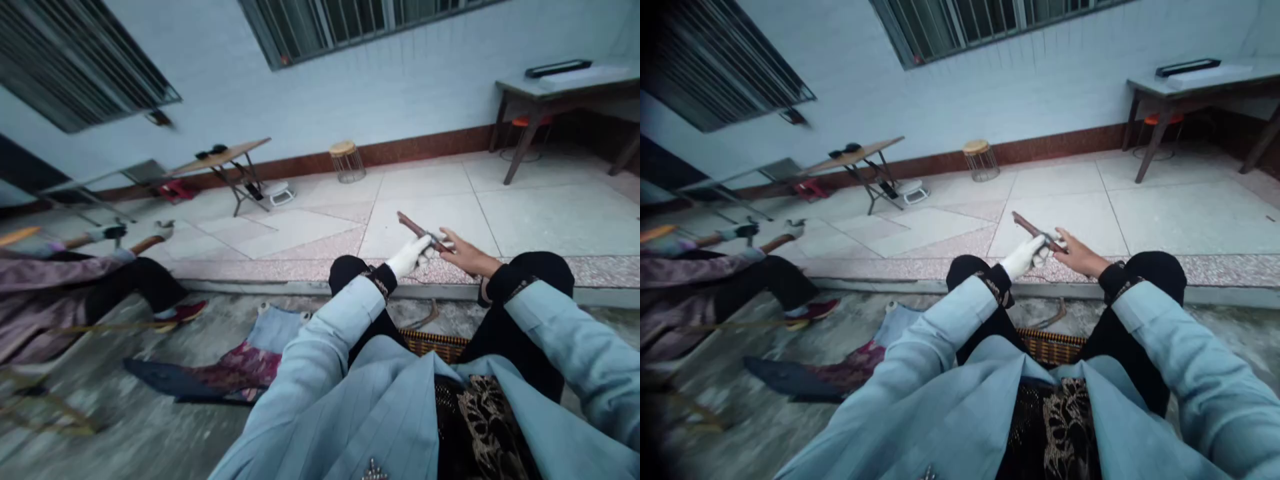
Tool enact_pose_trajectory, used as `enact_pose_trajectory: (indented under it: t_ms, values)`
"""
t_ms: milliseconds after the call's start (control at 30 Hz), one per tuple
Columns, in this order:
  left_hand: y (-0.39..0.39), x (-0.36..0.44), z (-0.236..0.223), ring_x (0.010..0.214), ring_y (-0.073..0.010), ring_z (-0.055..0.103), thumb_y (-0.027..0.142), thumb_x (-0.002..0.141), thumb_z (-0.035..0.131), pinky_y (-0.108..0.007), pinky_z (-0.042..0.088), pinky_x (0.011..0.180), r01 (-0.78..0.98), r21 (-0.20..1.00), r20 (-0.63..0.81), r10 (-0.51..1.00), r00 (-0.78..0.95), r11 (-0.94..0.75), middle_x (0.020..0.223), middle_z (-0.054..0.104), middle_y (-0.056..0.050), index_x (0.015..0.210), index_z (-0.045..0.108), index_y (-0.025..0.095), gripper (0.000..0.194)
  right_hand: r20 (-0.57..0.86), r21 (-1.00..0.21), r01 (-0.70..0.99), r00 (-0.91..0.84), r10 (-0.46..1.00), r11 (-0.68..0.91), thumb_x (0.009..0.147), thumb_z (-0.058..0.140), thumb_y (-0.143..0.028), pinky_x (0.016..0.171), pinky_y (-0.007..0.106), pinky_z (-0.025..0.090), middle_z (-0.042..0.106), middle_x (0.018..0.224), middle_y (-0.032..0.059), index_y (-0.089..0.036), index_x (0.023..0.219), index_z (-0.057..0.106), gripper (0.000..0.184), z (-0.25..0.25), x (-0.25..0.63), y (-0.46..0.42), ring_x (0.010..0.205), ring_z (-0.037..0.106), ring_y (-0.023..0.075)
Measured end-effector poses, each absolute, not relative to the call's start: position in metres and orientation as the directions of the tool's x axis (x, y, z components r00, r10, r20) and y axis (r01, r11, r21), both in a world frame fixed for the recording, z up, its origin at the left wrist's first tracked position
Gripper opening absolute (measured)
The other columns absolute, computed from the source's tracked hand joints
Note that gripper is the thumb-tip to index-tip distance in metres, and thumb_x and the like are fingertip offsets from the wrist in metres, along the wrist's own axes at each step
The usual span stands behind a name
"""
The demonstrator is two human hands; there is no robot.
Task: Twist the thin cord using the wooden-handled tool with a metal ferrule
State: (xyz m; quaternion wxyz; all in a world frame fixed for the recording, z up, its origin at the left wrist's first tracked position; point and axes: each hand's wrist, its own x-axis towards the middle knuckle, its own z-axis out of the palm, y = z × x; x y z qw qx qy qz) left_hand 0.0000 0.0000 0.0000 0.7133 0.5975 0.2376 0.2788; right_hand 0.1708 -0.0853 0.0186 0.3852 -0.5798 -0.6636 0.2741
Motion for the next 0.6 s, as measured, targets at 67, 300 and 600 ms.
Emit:
enact_pose_trajectory:
  t_ms: [67,300,600]
  values:
    - [-0.001,-0.004,-0.011,0.040,-0.0059,0.037,0.062,0.081,0.061,-0.019,0.028,0.039,-0.071,0.992,-0.021,0.688,0.726,0.106,0.059,0.047,0.005,0.093,0.057,0.016,0.048,0.088,-0.874,0.468,-0.112,0.990,0.131,0.084,0.058,-0.035,0.068,0.032,0.053,0.067,0.101,0.0089,-0.019,0.152,0.030,0.076,0.001,0.161,-0.071,0.073,0.063,0.0183]
    - [0.004,-0.020,-0.030,0.050,-0.0080,0.038,0.046,0.089,0.049,-0.018,0.030,0.046,0.237,0.945,-0.038,0.645,0.763,-0.225,0.061,0.040,0.006,0.101,0.062,0.018,0.032,-0.038,-0.968,0.244,0.092,0.995,-0.059,0.090,0.049,-0.046,0.043,0.020,0.033,0.051,0.066,-0.0035,-0.021,0.142,0.041,0.059,-0.015,0.162,-0.061,0.046,0.042,0.0098]
    - [0.026,-0.039,0.034,0.057,-0.0126,0.048,0.026,0.075,0.065,-0.024,0.035,0.055,0.262,0.846,0.051,0.559,0.828,-0.464,0.060,0.056,0.001,0.072,0.070,0.017,0.011,-0.093,-0.107,0.988,-0.122,0.988,0.112,0.089,0.057,-0.043,0.070,0.033,0.042,0.069,0.088,0.0130,-0.020,0.106,0.068,0.031,0.046,0.187,-0.027,0.082,0.062,0.0251]
